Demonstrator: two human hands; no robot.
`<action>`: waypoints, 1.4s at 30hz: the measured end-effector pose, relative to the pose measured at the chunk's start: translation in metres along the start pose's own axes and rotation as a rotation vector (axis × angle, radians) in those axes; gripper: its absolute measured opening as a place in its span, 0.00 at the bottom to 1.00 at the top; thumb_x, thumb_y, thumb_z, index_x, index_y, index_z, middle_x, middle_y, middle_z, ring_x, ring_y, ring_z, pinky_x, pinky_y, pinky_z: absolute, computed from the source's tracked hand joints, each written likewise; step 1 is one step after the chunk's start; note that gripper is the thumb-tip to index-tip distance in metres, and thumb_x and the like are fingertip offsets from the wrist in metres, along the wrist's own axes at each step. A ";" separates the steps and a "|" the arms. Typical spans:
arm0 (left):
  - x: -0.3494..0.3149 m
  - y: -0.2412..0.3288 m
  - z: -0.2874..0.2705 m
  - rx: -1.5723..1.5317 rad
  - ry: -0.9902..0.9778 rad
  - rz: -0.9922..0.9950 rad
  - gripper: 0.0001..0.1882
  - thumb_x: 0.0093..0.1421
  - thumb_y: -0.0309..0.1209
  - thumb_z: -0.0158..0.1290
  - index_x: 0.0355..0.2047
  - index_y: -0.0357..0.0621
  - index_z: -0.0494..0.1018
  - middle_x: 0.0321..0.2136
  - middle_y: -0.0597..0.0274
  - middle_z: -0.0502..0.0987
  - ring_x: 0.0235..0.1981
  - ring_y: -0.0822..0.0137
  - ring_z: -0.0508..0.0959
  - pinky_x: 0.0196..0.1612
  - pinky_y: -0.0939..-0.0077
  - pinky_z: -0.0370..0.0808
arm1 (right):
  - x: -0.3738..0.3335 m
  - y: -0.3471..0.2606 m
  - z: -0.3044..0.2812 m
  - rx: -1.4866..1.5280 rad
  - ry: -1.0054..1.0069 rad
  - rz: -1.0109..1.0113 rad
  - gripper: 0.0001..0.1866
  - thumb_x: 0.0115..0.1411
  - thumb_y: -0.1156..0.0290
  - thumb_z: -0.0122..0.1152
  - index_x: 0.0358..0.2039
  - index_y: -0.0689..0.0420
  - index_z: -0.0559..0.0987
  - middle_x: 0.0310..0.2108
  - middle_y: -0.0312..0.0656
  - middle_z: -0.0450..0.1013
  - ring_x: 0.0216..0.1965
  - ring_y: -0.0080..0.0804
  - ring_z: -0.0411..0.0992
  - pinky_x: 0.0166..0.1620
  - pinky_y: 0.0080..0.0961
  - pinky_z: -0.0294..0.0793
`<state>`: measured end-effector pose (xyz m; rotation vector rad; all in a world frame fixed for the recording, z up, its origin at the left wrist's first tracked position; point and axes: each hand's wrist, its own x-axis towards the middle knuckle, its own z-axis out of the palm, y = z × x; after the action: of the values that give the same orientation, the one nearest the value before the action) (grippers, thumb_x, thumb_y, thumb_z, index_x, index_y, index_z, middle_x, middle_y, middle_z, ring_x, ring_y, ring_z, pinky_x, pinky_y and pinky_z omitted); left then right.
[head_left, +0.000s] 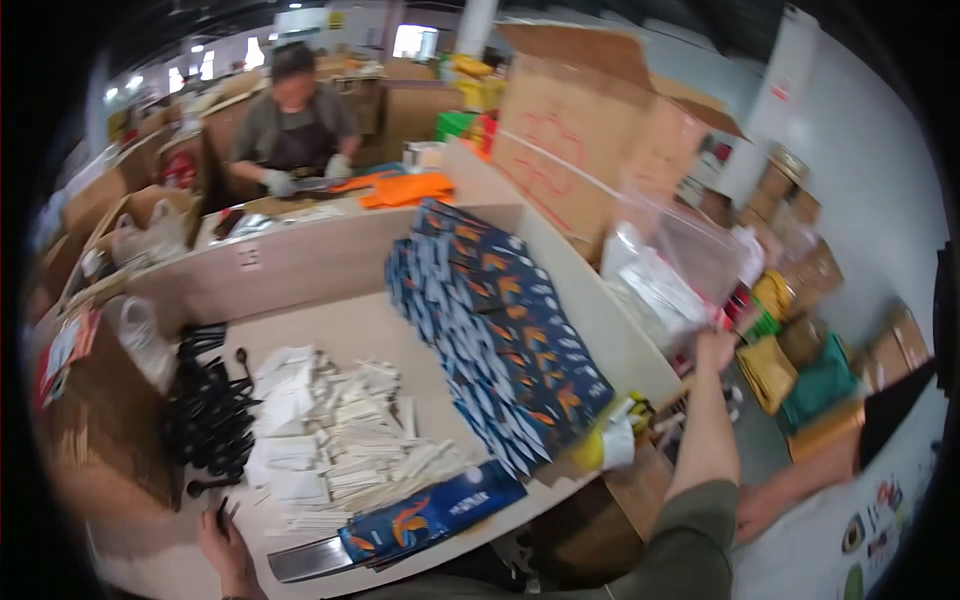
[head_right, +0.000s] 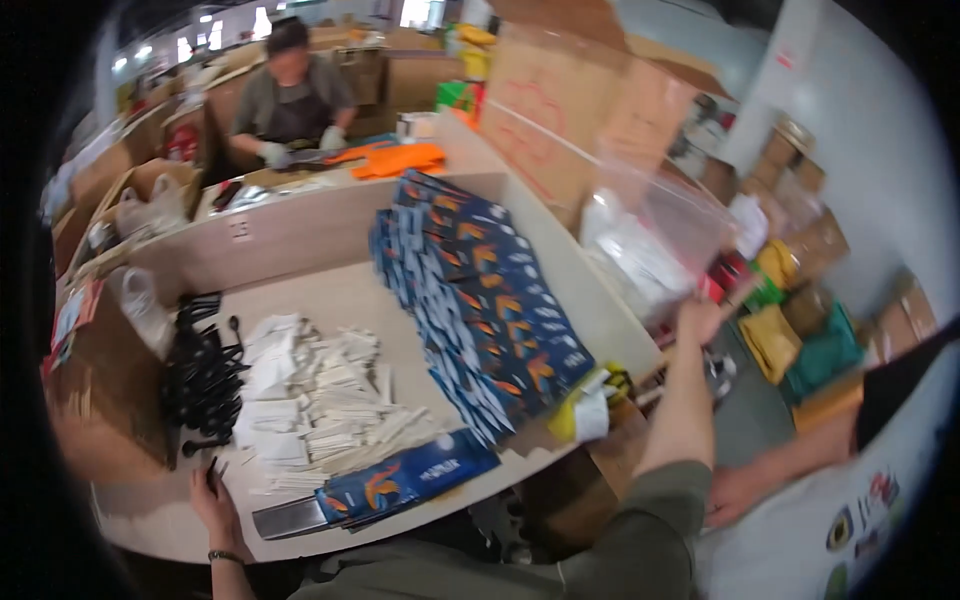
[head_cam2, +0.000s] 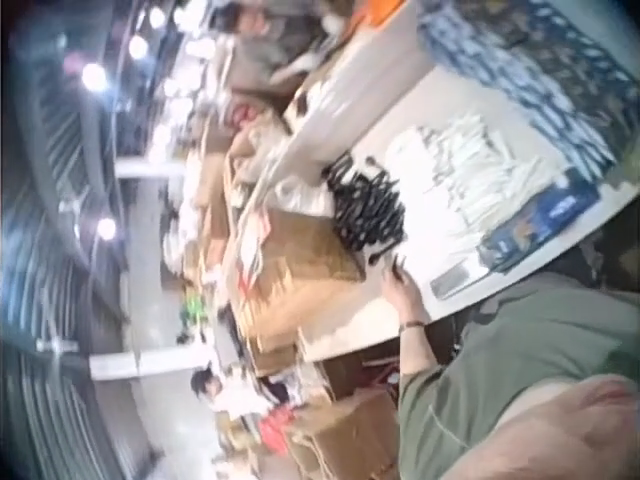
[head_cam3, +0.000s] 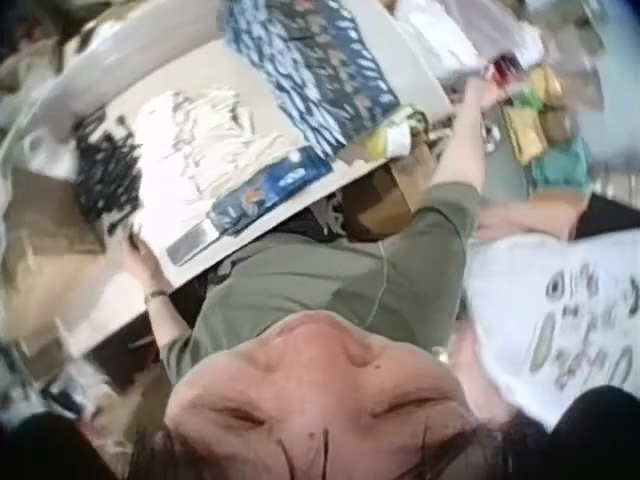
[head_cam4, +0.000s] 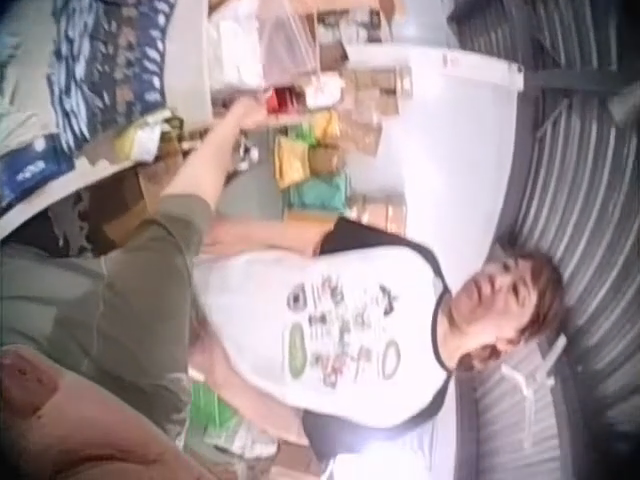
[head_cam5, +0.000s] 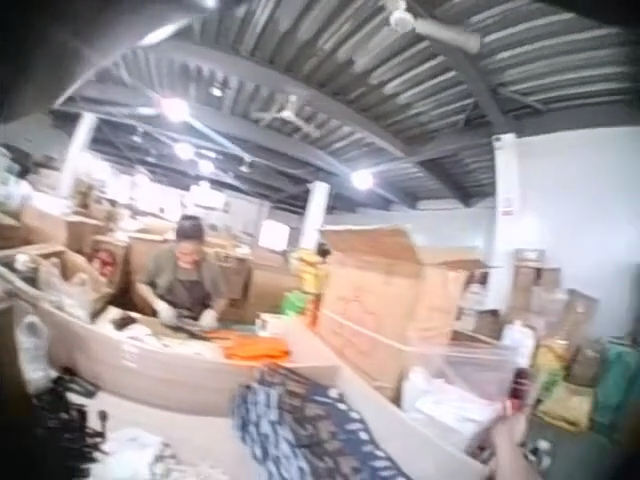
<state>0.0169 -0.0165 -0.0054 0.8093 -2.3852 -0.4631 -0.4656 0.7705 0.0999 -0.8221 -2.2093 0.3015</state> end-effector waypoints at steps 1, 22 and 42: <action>0.005 -0.001 0.011 -0.025 -0.002 0.030 0.12 0.59 0.21 0.50 0.44 0.38 0.74 0.39 0.44 0.75 0.41 0.40 0.75 0.44 0.55 0.73 | 0.004 0.004 -0.026 0.073 0.081 0.037 0.19 0.55 0.58 0.61 0.33 0.64 0.83 0.34 0.55 0.79 0.38 0.53 0.78 0.43 0.46 0.75; 0.007 -0.046 0.044 -0.090 -0.094 0.076 0.14 0.66 0.24 0.48 0.52 0.39 0.72 0.42 0.48 0.73 0.43 0.46 0.75 0.46 0.63 0.74 | -0.125 -0.070 -0.289 1.401 0.157 0.054 0.13 0.65 0.68 0.64 0.27 0.51 0.69 0.16 0.21 0.53 0.12 0.10 0.46 0.15 0.18 0.41; 0.000 -0.052 0.034 -0.036 -0.036 0.052 0.13 0.64 0.24 0.49 0.48 0.36 0.73 0.42 0.46 0.75 0.44 0.45 0.76 0.47 0.61 0.74 | -0.200 -0.070 -0.297 1.597 -0.172 0.241 0.10 0.70 0.63 0.56 0.41 0.57 0.75 0.21 0.25 0.63 0.15 0.11 0.52 0.16 0.13 0.49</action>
<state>0.0187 -0.0507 -0.0568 0.7268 -2.4177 -0.5015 -0.1811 0.5779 0.2230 -0.0964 -1.2698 1.9200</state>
